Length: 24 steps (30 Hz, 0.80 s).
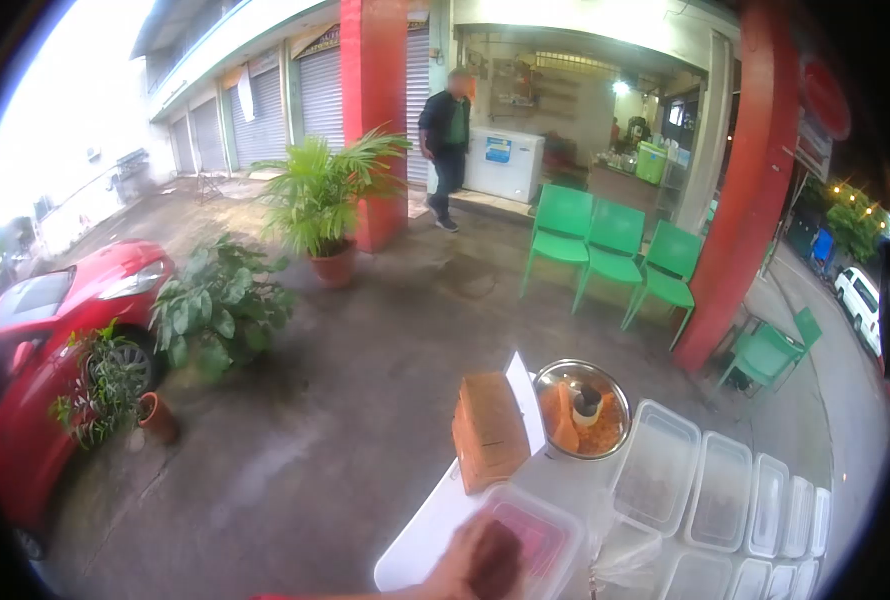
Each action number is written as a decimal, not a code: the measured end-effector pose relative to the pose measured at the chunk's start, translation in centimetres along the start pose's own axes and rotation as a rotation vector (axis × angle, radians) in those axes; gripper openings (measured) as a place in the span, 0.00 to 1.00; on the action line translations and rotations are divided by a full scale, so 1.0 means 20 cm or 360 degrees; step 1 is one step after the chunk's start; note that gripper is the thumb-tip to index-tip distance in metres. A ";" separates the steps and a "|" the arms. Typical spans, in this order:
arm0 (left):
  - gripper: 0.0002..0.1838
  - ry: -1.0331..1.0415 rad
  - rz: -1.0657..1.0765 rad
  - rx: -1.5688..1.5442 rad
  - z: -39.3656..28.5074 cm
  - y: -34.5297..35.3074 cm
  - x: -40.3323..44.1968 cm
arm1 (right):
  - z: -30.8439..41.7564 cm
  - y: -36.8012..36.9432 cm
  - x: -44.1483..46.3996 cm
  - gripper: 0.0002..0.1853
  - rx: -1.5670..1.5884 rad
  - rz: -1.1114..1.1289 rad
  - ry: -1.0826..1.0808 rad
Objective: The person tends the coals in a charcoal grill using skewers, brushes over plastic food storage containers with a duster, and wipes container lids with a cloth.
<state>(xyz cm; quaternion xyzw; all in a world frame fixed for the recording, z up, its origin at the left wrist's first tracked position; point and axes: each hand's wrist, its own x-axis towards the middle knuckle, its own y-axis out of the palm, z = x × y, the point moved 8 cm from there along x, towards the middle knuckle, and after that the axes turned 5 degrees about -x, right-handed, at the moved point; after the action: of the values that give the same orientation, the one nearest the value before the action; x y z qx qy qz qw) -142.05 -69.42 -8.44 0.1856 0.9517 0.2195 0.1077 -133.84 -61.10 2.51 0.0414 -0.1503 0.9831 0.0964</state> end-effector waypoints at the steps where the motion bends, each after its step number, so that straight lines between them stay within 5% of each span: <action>1: 0.24 0.0091 -0.0108 0.0196 -0.09 -0.08 -0.05 | -0.04 0.11 0.02 0.52 0.0290 0.0126 0.0236; 2: 0.20 0.0167 -0.0227 0.0396 -0.18 -0.16 -0.10 | 0.07 0.20 0.09 0.43 0.0422 0.0161 0.0027; 3: 0.20 0.0555 -0.0108 0.1233 -0.43 -0.07 -0.19 | 0.17 0.28 0.16 0.38 0.0563 0.0187 -0.0179; 4: 0.20 0.1030 -0.0212 0.2043 -0.66 0.01 -0.31 | 0.15 0.36 0.20 0.40 0.0599 0.0239 -0.0073; 5: 0.20 0.1067 -0.0199 0.2028 -0.71 0.01 -0.36 | 0.13 0.44 0.25 0.43 0.0626 0.0283 0.0027; 6: 0.20 0.0877 -0.0114 0.1726 -0.73 -0.06 -0.37 | 0.14 0.52 0.30 0.47 0.0646 0.0328 0.0125; 9: 0.21 0.0011 0.0024 0.0049 -0.57 -0.27 -0.38 | 0.42 0.66 0.50 0.26 0.1424 0.0065 -0.0411; 12: 0.21 -0.0472 -0.0050 -0.0538 -0.52 -0.56 -0.42 | 0.21 0.93 0.63 0.26 0.0825 0.0142 -0.0208; 13: 0.22 -0.0587 -0.0082 -0.0466 -0.49 -0.73 -0.45 | 0.19 1.00 0.68 0.28 0.0562 0.0131 -0.0161; 16: 0.18 -0.0552 0.0189 0.1339 -0.32 -1.57 -0.40 | 0.00 1.33 0.78 0.34 -0.0055 0.0292 0.0054; 17: 0.18 -0.0585 0.0030 0.1796 -0.37 -1.80 -0.40 | -0.10 1.48 0.82 0.36 -0.0226 0.0388 0.0121; 19: 0.20 -0.0785 0.0139 0.2277 -0.37 -2.28 -0.46 | -0.44 1.76 0.77 0.37 -0.0428 0.0666 0.0590; 24: 0.23 -0.0813 -0.0325 0.2071 -1.07 -2.80 -0.34 | -1.07 1.90 0.67 0.31 -0.0839 0.0472 0.0785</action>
<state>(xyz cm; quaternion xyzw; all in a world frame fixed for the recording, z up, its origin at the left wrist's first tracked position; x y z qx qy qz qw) -159.19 -126.97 -14.33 0.1678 0.8473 -0.4556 0.2150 -155.83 -87.86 -27.28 -0.2445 -0.3744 0.8944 -0.0063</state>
